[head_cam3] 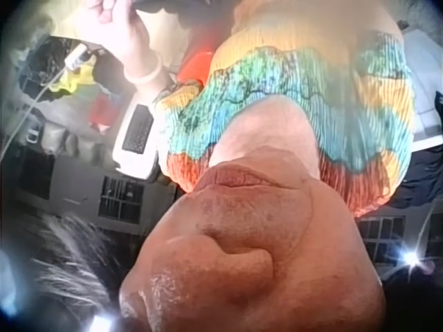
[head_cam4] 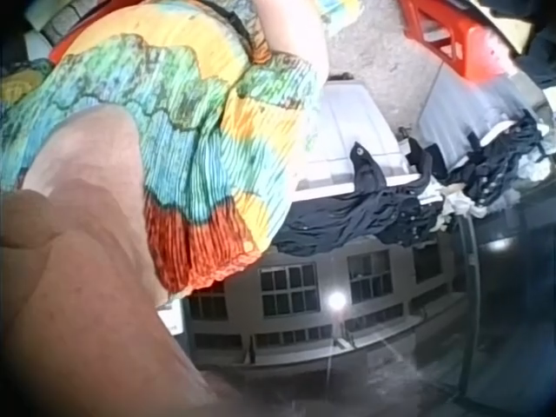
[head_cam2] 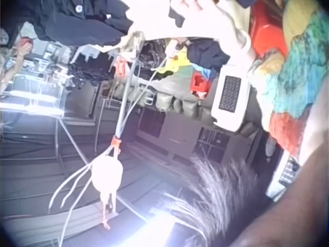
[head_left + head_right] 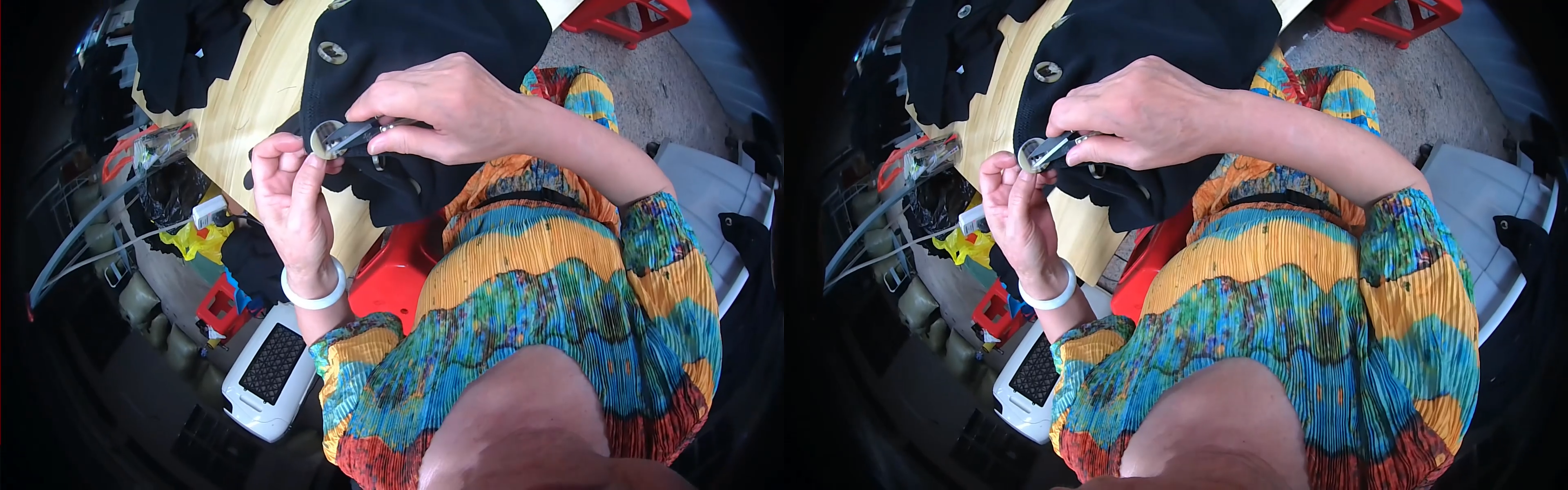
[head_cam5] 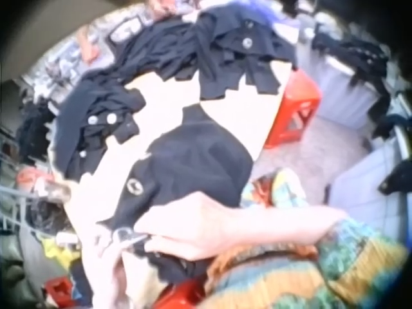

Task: Attaching and securing buttons to black garments using a needle and thread.

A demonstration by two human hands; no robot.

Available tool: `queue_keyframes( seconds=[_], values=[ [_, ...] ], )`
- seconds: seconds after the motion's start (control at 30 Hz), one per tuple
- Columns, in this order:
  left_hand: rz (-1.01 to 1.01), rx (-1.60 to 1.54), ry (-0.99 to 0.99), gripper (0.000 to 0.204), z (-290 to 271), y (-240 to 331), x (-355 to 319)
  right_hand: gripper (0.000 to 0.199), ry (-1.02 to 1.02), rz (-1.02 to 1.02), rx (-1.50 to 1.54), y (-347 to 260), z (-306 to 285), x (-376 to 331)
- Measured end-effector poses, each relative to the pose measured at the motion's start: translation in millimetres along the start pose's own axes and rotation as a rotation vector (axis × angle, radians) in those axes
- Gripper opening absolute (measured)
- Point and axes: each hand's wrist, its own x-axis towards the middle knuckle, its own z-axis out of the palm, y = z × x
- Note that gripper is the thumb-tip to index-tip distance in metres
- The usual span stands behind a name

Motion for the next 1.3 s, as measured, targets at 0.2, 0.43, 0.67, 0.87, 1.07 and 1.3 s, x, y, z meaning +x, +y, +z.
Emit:
queue_keyframes(
  seconds=[0.2, 0.43, 0.67, 0.87, 1.07, 1.3],
  values=[
    [-0.048, -0.054, -0.012, 0.020, 0.6, 0.6, 1.2, 0.021, 0.034, -0.033, -0.051, -1.0, 0.2, 0.6],
    [-0.098, -0.126, 0.012, 0.018, -5.6, 2.2, 5.8, 0.029, 0.068, 0.351, 0.259, -1.5, -2.7, 3.4],
    [-0.150, -0.222, -0.018, 0.019, -12.4, -2.3, 17.6, 0.045, -0.009, 0.370, 0.545, -1.9, 17.4, 3.7],
    [-0.156, -0.144, 0.085, 0.017, -14.0, -5.5, 15.3, 0.040, 0.079, 0.580, 0.925, -3.1, 20.9, 11.3],
    [-0.302, -0.174, 0.044, 0.026, -19.0, -2.9, 17.4, 0.044, 0.039, 0.488, 0.783, -4.4, 21.4, 10.6],
    [-0.524, -0.680, 0.058, 0.026, -3.1, -12.3, 15.7, 0.046, 0.205, 0.215, 0.365, -13.0, 20.7, 11.9]
  ],
)
